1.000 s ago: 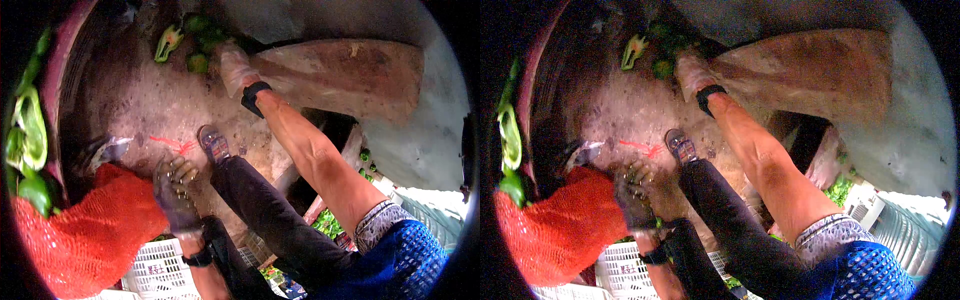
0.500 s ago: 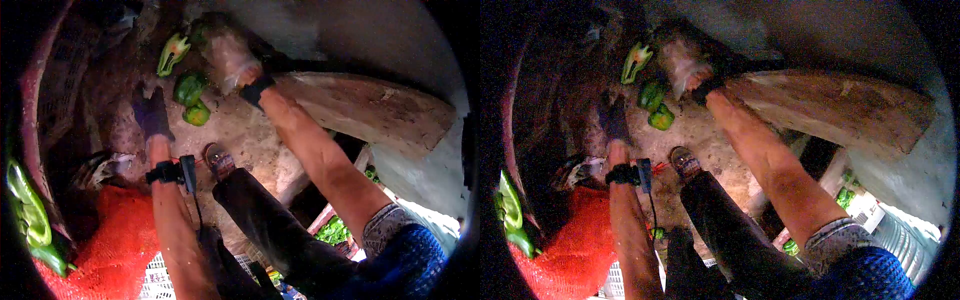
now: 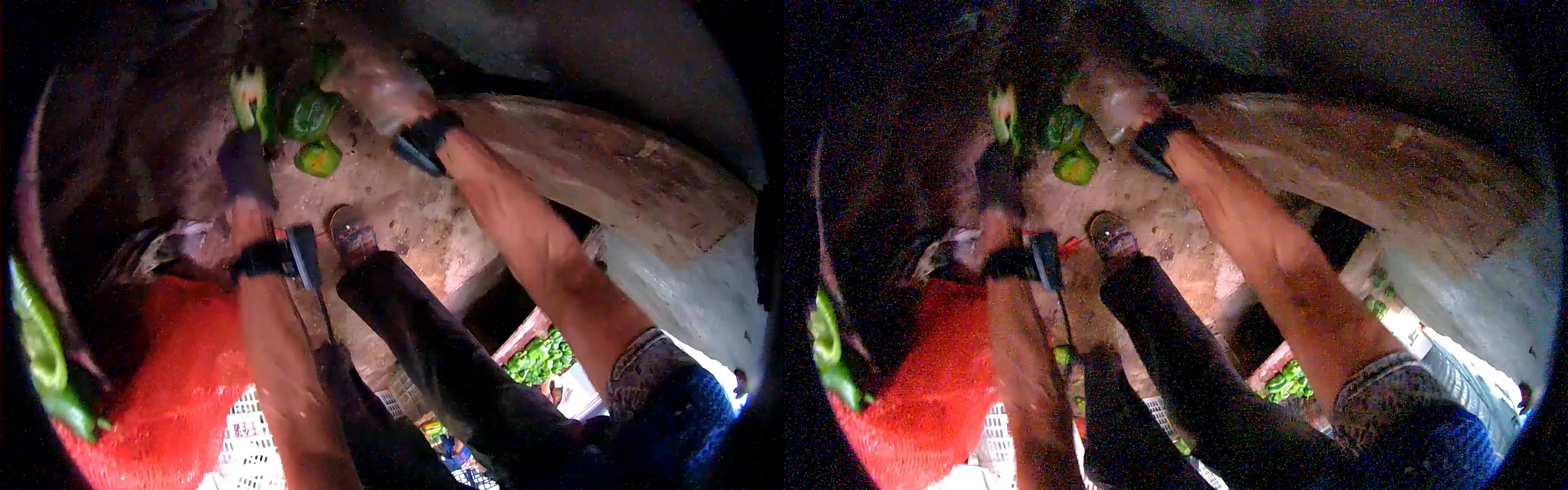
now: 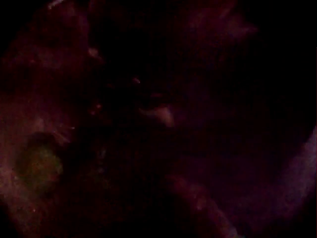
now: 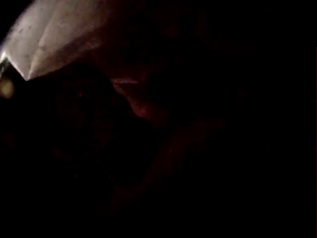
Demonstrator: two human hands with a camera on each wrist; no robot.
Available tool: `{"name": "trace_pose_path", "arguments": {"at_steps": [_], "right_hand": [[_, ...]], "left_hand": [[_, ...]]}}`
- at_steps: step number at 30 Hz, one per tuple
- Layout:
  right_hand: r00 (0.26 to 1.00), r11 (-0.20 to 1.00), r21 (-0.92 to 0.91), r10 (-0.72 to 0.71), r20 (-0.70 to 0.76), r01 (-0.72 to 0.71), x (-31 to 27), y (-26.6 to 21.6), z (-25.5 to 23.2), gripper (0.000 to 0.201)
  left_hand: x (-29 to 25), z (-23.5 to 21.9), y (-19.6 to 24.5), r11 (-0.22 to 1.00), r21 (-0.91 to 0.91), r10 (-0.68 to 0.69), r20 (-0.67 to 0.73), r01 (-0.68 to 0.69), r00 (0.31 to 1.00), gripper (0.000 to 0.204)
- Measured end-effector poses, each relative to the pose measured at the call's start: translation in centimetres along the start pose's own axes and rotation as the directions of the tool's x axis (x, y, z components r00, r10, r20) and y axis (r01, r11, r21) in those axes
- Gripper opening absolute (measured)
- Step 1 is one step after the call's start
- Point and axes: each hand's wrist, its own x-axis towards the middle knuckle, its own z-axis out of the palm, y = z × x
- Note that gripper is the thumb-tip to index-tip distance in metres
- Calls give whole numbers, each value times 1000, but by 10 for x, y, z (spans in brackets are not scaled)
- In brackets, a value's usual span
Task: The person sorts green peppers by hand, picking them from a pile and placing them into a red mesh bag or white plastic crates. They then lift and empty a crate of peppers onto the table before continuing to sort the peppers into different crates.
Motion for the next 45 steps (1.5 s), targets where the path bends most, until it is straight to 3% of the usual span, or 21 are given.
{"name": "trace_pose_path", "arguments": {"at_steps": [4,8,10,12,13,14,16,17,20,21,24,29,31,33,35,37,39,40,41,43,45], "right_hand": [[991,988,154,-14,133,-7,-104,-34,-20,33],[938,968,248,-52,341,-37,-197,-74,-48,34],[931,977,213,-57,361,-23,-197,-76,-52,34],[964,995,89,-63,256,42,-161,-45,-40,35],[979,997,13,-73,192,72,-133,-27,-31,35],[987,995,-54,-74,142,82,-105,-10,-24,35],[994,982,-167,-75,81,88,-56,16,-10,36],[995,977,-196,-75,67,86,-38,24,-4,36],[995,971,-223,-73,72,87,-10,35,2,36],[994,972,-213,-78,81,94,-5,36,2,37],[985,985,-122,-104,141,121,-13,34,-4,37],[934,948,226,-277,226,226,-36,31,-1,38],[896,850,443,-401,191,286,-37,44,15,39],[895,811,485,-431,118,327,-35,42,38,39],[926,908,215,-375,34,360,-29,28,65,40],[848,841,-202,-525,-75,503,2,32,88,58],[879,913,-8,-391,274,409,-3,18,66,65],[848,948,47,-304,434,316,-6,7,53,69],[810,879,359,-446,380,315,-2,23,55,70],[805,623,763,-536,256,172,-26,21,59,69],[857,642,757,-450,250,116,-90,8,23,69]], "left_hand": [[-128,-40,-9,981,-13,-193,54,194,980,28],[-227,-79,-16,915,-11,-399,103,402,911,26],[-249,-95,-24,892,14,-450,119,452,885,25],[-257,-104,-29,876,17,-481,105,482,870,24],[-254,-98,-8,862,-24,-504,64,507,861,23],[-251,-102,-3,867,-51,-488,112,495,866,22],[-242,-97,16,904,-233,-345,101,359,933,30],[-229,-109,3,917,-133,-357,150,377,922,34],[-214,-94,15,882,-257,-369,148,395,918,35],[-210,-90,26,888,-224,-378,139,401,915,39],[-193,-97,31,902,-98,-389,241,421,889,41],[-159,-89,38,936,-103,-311,207,337,927,42],[-130,-75,37,953,-106,-261,186,283,947,43],[-101,-59,35,967,-114,-210,159,229,965,44],[-66,-42,32,978,-117,-159,129,174,979,44],[-37,-27,29,984,-121,-117,107,130,987,45],[-20,-13,29,986,-126,-93,95,105,991,46],[-18,-8,29,987,-129,-83,90,94,993,46],[-23,-2,34,987,-133,-74,82,85,994,46],[-54,-2,43,989,-134,-59,56,66,997,47],[-109,-2,62,979,-181,-89,57,98,994,48]]}}
